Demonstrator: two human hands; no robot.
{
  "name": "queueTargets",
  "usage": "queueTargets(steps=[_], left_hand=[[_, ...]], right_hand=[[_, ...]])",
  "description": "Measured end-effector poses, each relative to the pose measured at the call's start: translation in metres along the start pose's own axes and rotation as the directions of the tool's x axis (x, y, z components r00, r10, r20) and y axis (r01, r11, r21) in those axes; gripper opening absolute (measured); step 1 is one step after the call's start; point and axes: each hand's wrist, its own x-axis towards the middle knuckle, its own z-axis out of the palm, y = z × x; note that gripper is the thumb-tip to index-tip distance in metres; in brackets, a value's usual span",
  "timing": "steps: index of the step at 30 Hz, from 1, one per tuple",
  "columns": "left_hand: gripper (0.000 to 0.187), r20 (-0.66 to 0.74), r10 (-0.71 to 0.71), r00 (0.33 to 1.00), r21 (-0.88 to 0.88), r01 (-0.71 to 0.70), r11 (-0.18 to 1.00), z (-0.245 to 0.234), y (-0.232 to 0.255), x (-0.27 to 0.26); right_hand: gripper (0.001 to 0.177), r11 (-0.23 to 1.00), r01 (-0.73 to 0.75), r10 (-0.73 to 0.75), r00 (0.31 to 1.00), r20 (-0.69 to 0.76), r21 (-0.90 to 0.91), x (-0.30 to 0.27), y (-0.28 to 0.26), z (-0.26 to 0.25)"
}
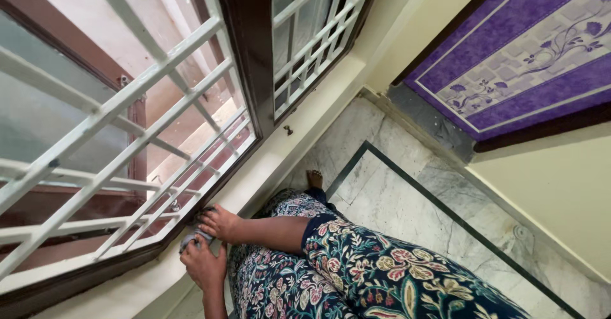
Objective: The person cleans the window frames and grill with a cloth, wiping the different parts and edges of the white grill and the dark frame.
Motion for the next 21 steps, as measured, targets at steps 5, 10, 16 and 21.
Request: queueTargets(steps=[5,10,16,21], left_hand=[[0.078,-0.038,0.216,0.976,-0.104,-0.219,0.97,-0.004,0.055,0.033],[0.084,0.026,0.365,0.931,-0.077,-0.362,0.929,-0.011,0.134,0.075],[0.086,0.041,0.526,0.849,-0.111,-0.52,0.847,-0.018,0.227,0.11],[0.089,0.198,0.605,0.771,-0.044,-0.61,0.791,-0.019,0.312,0.137]], right_hand=[[0.094,0.986,-0.14,0.138,0.99,0.022,0.095,-0.027,0.058,0.022],[0.075,0.923,-0.34,0.378,0.89,-0.255,0.182,-0.079,0.11,0.044],[0.104,0.842,-0.437,0.411,0.899,0.148,0.317,-0.129,0.188,0.071],[0.107,0.859,-0.462,0.402,0.876,0.267,0.221,-0.183,0.259,0.076]])
